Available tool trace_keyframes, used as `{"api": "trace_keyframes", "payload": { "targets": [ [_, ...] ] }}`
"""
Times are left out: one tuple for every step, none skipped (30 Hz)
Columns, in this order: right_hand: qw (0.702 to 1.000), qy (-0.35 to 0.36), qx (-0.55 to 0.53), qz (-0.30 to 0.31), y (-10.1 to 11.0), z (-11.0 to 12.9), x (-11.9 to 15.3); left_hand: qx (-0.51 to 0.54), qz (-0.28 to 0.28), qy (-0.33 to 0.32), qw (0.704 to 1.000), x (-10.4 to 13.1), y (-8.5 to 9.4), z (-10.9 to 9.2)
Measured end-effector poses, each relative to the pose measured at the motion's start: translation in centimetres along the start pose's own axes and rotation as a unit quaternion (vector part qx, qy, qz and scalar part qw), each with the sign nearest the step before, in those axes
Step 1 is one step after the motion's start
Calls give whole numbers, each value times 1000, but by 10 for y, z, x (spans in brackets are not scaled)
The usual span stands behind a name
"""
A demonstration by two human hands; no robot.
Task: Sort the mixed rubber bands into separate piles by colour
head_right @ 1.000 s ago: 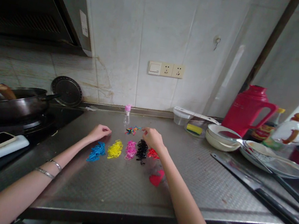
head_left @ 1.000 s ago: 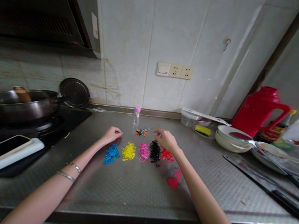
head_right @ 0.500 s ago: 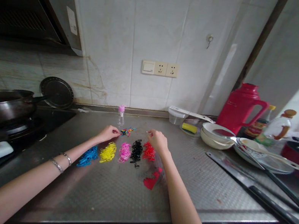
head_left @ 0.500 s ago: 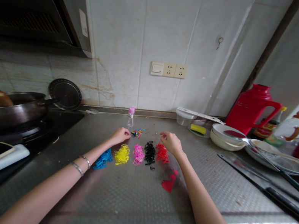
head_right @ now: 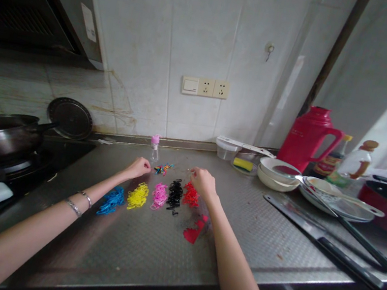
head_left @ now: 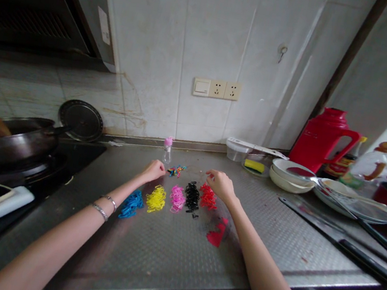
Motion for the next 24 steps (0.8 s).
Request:
{"api": "trace_keyframes", "payload": {
  "targets": [
    [1000,-1,0,-1,0,0,0,-5,-4,3,1000,0,4,1],
    [1000,-1,-1,-2,0,0,0,-8,-8,5,1000,1,8,2],
    [1000,-1,-1,-3,0,0,0,-7,-9,5,1000,1,11,2],
    [1000,-2,-2,-5,0,0,0,-1,-9,3,1000,1,14,0],
    [1000,-2,-3,-7,0,1,0,9,-6,-4,1000,1,16,-2],
    [1000,-3,-4,-10,0,1,0,21,-3,-14,1000,1,17,-7],
    [1000,-5,-5,-13,1,0,0,33,1,-27,999,1,16,-13],
    [1000,-7,-6,-16,2,0,0,43,6,-41,998,1,15,-21],
    [1000,-11,-8,-18,2,-1,0,50,8,-56,997,2,13,-31],
    [1000,-15,-10,-20,3,-2,0,55,14,-74,996,2,10,-42],
    [999,-22,-13,-20,3,-3,0,58,21,-90,994,3,6,-54],
    [999,-30,-15,-19,4,-4,0,59,23,-101,993,3,2,-67],
    [999,-39,-17,-18,4,-5,0,59,23,-118,991,4,-3,-79],
    [999,-48,-19,-18,4,-7,0,60,29,-137,988,5,-10,-92],
    [998,-56,-20,-18,4,-8,1,60,32,-150,986,5,-17,-103],
    [998,-62,-21,-19,4,-10,1,59,37,-160,985,5,-24,-114],
    [997,-67,-22,-20,3,-11,1,59,41,-173,982,5,-32,-123],
    [997,-70,-24,-22,3,-13,1,55,47,-180,981,5,-39,-131],
    [997,-71,-25,-24,3,-14,1,51,54,-188,979,5,-47,-138],
    [997,-72,-27,-26,2,-15,1,49,58,-195,978,6,-53,-144],
    [997,-72,-29,-28,2,-16,1,48,63,-200,977,6,-57,-148],
    [997,-72,-30,-29,1,-17,0,48,69,-205,975,7,-61,-151],
    [996,-73,-31,-29,1,-17,0,49,74,-210,974,8,-62,-153],
    [996,-73,-32,-28,0,-18,0,52,77,-216,972,9,-61,-154]
  ]
}}
Point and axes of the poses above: each hand's wrist, its own x-axis away from the middle knuckle, its own y-axis out of the back of the hand, z = x × y, the point moved 3 cm from there along -x, towards the middle knuckle, and after that the axes turned 10 degrees about z, right-handed, at the moved point
